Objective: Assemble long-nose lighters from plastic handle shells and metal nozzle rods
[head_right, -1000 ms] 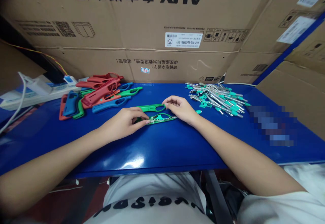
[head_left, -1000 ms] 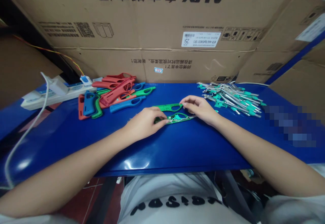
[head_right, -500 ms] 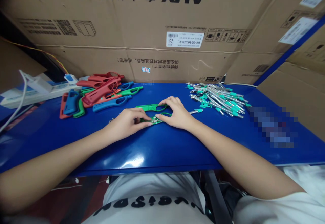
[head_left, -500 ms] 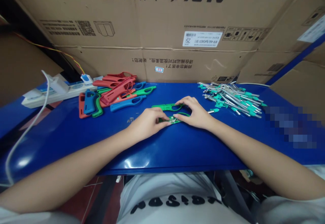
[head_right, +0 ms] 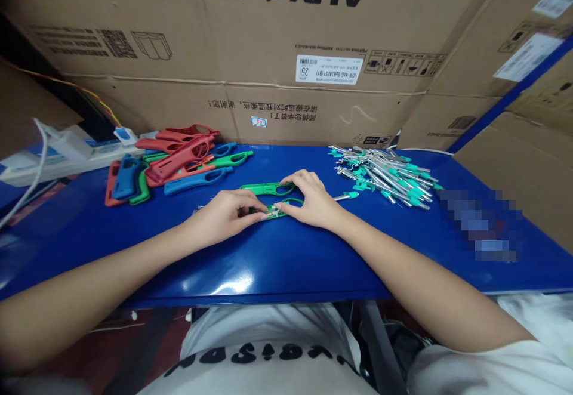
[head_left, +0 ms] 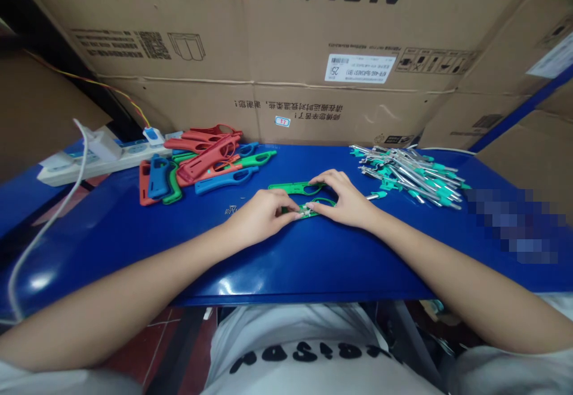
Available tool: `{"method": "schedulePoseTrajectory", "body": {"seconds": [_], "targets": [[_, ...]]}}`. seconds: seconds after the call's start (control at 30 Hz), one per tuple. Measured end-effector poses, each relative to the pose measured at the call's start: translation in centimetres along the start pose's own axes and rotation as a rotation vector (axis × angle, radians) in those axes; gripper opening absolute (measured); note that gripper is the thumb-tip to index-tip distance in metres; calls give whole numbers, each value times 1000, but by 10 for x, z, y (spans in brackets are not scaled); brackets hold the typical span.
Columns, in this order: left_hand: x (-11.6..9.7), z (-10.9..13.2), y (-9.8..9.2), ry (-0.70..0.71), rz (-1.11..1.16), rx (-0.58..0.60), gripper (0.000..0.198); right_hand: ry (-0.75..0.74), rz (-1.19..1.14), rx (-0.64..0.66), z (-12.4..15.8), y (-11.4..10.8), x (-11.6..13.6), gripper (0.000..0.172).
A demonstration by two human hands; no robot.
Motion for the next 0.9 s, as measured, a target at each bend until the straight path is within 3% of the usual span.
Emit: {"method": "schedulePoseTrajectory", "body": {"seconds": [0.63,0.9], "targets": [[1,0,-3,5,-6,-60,11,-6,-24,45,-2,2,-1,41],[-1,-1,-1,3,-36,-26,12,-7,-54,83,-1,2,1,41]]}}
Point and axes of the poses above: each hand's wrist, its own z-axis away from the middle knuckle, its own y-axis out of the palm, x = y × z, the point moved 9 cm from there along -z, towards the middle knuckle, and after that the axes turned 15 degrees about y, right-handed, at the moved point
